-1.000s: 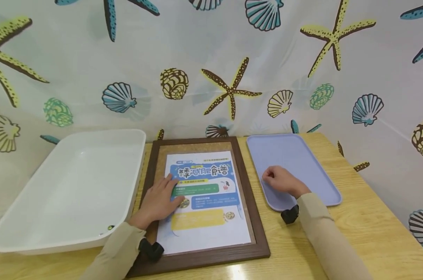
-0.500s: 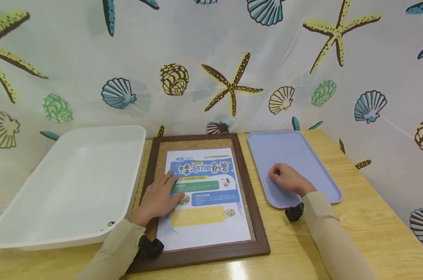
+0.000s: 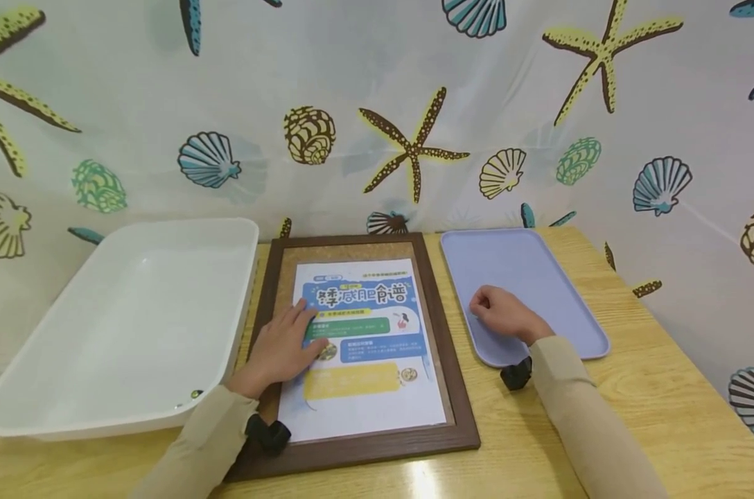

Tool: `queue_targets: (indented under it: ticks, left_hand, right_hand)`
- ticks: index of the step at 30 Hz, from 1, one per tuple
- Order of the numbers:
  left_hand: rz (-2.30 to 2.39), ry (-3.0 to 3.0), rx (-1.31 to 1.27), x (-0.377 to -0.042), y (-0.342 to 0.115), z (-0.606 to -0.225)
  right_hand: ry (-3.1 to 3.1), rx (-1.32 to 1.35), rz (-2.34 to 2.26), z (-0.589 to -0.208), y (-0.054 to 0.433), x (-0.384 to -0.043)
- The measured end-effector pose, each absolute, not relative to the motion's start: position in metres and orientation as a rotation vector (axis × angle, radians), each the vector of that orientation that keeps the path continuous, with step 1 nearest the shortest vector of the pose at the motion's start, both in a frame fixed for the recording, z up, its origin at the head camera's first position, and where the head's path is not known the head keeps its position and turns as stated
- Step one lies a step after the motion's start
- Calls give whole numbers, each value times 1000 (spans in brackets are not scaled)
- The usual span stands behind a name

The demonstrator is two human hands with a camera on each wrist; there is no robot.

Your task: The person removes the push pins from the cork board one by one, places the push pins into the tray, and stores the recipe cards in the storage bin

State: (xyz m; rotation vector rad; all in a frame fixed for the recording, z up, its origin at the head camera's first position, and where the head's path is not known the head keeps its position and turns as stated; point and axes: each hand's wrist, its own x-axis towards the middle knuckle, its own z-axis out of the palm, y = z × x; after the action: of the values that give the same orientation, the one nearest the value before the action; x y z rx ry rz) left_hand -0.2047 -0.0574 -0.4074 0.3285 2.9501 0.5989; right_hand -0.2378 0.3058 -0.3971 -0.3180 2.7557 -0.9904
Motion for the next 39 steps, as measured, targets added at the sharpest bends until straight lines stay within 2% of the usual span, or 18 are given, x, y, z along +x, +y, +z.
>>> queue_targets:
  ticks: [20, 39]
  left_hand:
    - [601, 2960, 352, -208, -58, -409]
    - [616, 2954, 332, -204, -58, -406]
  right_hand:
    - [2769, -607, -944, -397, 273, -245]
    - [2795, -718, -741, -404, 241, -244]
